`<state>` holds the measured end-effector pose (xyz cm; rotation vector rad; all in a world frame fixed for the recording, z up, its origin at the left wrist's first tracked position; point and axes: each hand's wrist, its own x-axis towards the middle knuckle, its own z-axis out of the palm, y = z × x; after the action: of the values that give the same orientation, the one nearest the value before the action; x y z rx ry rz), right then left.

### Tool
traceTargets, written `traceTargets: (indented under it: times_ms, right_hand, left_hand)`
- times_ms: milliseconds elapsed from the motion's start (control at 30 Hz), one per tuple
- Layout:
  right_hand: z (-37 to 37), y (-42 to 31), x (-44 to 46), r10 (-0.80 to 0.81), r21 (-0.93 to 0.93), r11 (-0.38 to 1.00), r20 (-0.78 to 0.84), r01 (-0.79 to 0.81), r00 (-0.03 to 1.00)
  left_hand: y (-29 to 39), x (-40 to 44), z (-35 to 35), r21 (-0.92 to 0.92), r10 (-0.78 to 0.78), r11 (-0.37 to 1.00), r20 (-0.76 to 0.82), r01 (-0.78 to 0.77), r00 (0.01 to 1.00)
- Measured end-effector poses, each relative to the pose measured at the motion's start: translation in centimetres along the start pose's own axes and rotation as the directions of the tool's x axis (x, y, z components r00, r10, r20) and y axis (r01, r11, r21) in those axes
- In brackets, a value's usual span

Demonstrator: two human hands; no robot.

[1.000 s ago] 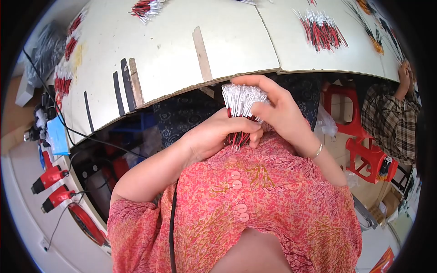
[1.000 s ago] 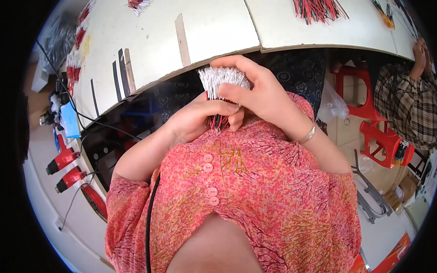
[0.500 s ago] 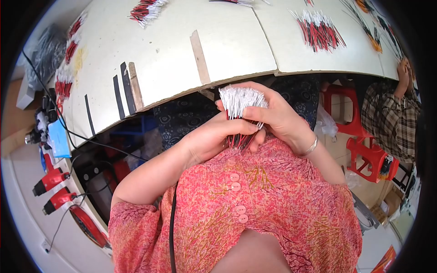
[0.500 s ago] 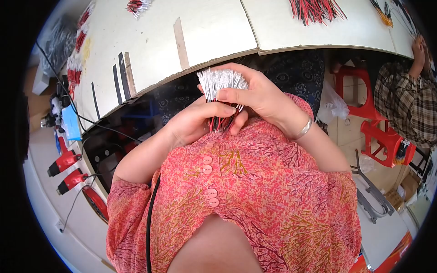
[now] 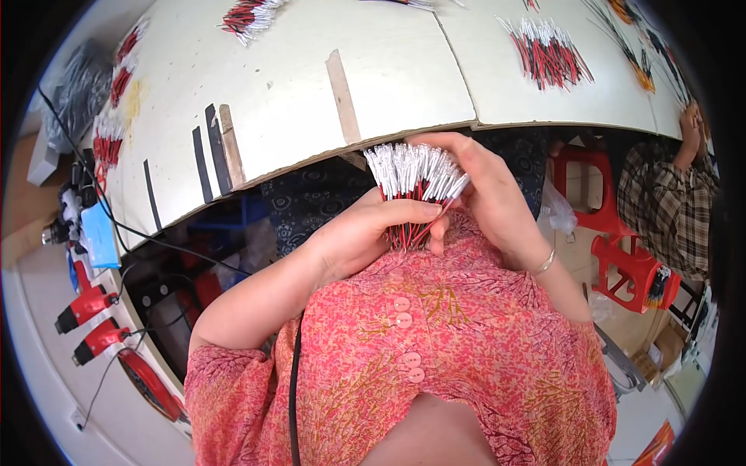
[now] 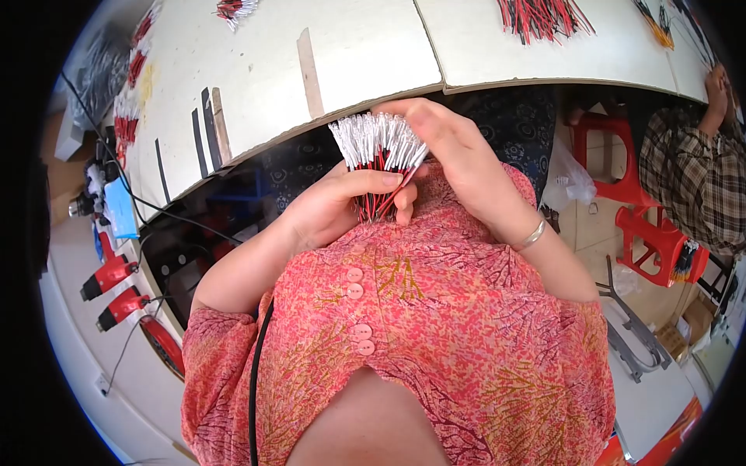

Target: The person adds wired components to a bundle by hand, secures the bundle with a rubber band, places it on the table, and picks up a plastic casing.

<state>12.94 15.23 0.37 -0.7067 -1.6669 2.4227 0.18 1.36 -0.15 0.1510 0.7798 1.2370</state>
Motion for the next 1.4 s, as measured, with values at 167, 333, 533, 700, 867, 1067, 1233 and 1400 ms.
traceTargets:
  times_ms: [167, 333, 533, 700, 867, 1067, 1233, 1400]
  right_hand:
    - [0.6, -0.5, -0.3, -0.025, -0.165, 0.986, 0.028, 0.029, 0.999]
    - [0.3, 1.0, 0.1, -0.103, -0.023, 0.994, -0.014, 0.103, 0.995]
    - [0.6, 0.5, -0.2, -0.115, -0.052, 0.992, 0.006, 0.115, 0.993]
    - [0.8, 0.8, 0.0, -0.192, -0.158, 0.969, 0.008, 0.191, 0.981]
    - [0.8, 0.5, 0.0, -0.231, -0.35, 0.909, 0.033, 0.227, 0.973]
    - [0.6, 0.8, 0.3, -0.256, -0.447, 0.861, 0.032, 0.243, 0.966]
    - [0.5, 0.9, 0.5, -0.363, -0.299, 0.895, -0.052, 0.332, 0.93]
    - [0.6, 0.4, 0.3, -0.265, -0.247, 0.937, -0.04, 0.247, 0.964]
  left_hand:
    - [-0.1, 0.1, 0.0, 0.024, 0.008, 1.0, 0.005, -0.008, 1.0]
    - [-0.2, -0.2, 0.0, 0.006, 0.019, 1.0, 0.001, -0.019, 1.0]
    - [-0.2, -0.3, 0.4, 0.043, 0.032, 0.999, -0.03, -0.03, 0.999]
    - [-0.3, -0.3, 0.2, 0.011, 0.023, 1.0, -0.016, -0.023, 1.0]
    - [-0.5, -0.2, -0.2, 0.029, 0.012, 1.0, 0.002, -0.012, 1.0]
    - [-0.3, -0.1, -0.3, 0.031, 0.009, 0.999, 0.016, -0.009, 1.0]
    - [-0.2, -0.2, -0.3, 0.006, -0.01, 1.0, -0.002, 0.01, 1.0]
    - [-0.2, -0.1, -0.4, 0.014, 0.03, 0.999, 0.029, -0.03, 0.999]
